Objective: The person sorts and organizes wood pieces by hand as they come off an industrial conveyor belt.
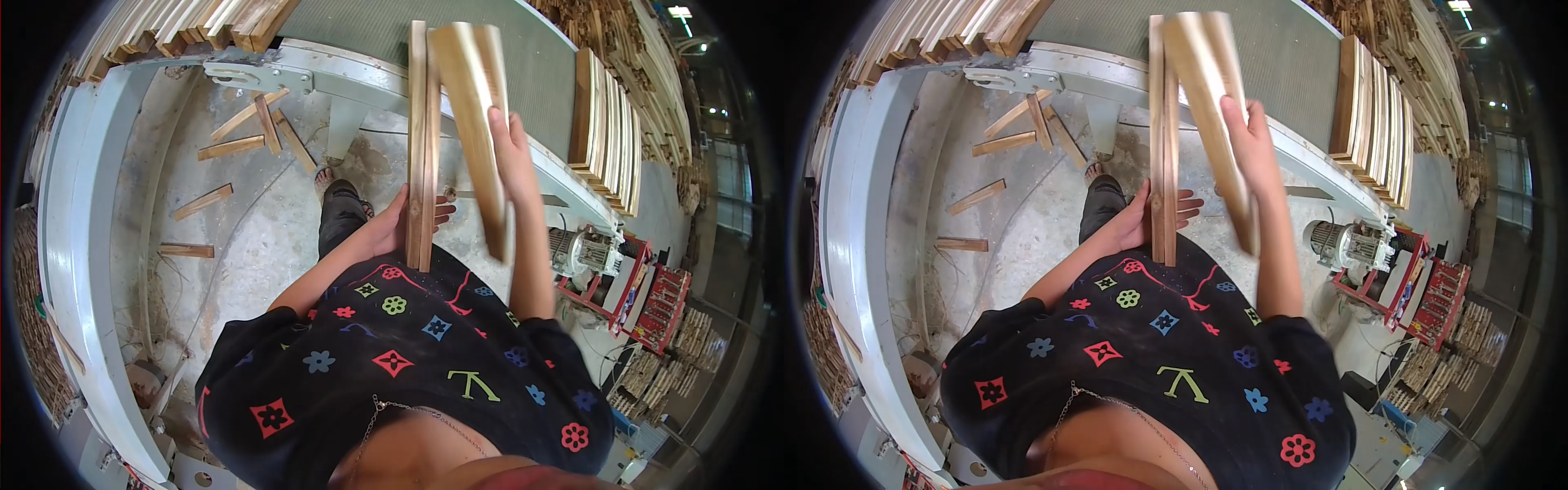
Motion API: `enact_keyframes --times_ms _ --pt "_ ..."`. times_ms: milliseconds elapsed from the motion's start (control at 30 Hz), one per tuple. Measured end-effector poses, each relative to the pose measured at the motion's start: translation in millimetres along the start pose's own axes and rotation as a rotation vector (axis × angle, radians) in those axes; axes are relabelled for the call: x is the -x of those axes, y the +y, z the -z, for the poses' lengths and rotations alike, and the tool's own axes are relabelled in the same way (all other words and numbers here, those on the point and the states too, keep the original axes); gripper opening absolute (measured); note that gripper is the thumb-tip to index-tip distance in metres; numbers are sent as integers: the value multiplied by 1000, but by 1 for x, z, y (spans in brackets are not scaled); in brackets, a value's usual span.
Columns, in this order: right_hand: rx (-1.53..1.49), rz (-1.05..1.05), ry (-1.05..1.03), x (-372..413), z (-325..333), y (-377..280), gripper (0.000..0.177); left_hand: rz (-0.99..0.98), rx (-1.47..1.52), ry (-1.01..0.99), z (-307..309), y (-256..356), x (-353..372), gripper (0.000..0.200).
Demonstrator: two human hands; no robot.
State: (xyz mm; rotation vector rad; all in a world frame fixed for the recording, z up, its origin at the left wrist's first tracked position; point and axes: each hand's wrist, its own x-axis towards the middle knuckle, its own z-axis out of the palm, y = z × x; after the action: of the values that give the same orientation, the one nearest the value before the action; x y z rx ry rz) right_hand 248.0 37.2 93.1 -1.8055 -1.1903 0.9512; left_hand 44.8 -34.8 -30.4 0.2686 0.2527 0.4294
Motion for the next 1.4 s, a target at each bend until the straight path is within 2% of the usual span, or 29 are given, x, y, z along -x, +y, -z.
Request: enact_keyframes --times_ms 33,100,133,233,267,400,500,533,633,667,767,933,967,1033,1067,1100,1167,1200,1233,1267,1300,1400 --pt "-171 -26 126 -6 -3 23 69 -11 -26 7 1 -1 -3 103" --pt "-342 -209 76 -5 -21 28 104 9 5 52 2 -5 -7 98" --pt "-379 -174 80 -7 -30 27 81 12 -16 106 -5 -4 -5 97" --pt "-215 -192 89 -12 -43 19 79 53 11 195 -10 2 3 93" --pt "-198 -176 104 -2 -43 -6 65 69 43 223 -11 7 7 90" --pt "-137 -128 -10 -4 -38 -4 57 50 115 223 -6 11 15 85" --pt "66 41 -55 17 -28 -19 57 33 124 177 -9 15 18 83" --pt "66 97 -88 24 -26 -25 70 24 124 161 -11 16 19 83" --pt "263 420 40 46 -42 -8 80 -2 142 195 -16 17 19 80" --pt "367 375 42 53 -50 -13 90 6 183 170 -14 17 16 77" --pt "750 388 138 42 -79 -30 95 -15 140 119 -31 35 5 75" --pt "685 465 120 -55 -104 -49 92 -102 -38 176 -9 94 -22 74" --pt "665 459 126 -77 -112 -58 91 -95 -54 230 -23 107 -17 74" --pt "682 379 126 -132 -129 -78 96 5 137 33 1 107 -9 86" --pt "662 315 119 -164 -138 -87 101 2 76 -144 8 105 -1 93" --pt "605 309 172 -197 -152 -92 106 -30 53 -170 9 101 10 94" --pt "457 216 176 -250 -175 -114 109 -4 -30 -63 16 94 34 90" --pt "158 251 13 -284 -178 -115 103 -5 -73 7 30 85 41 88" --pt "-274 232 -184 -306 -185 -117 99 -4 -151 127 37 81 52 86" --pt "-422 70 -283 -284 -180 -142 100 -9 -255 278 50 74 60 86" --pt "-408 -1 -198 -279 -185 -141 101 2 -355 430 65 69 66 87" --pt "-756 60 -354 -257 -175 -100 83 160 -744 799 103 76 81 86"
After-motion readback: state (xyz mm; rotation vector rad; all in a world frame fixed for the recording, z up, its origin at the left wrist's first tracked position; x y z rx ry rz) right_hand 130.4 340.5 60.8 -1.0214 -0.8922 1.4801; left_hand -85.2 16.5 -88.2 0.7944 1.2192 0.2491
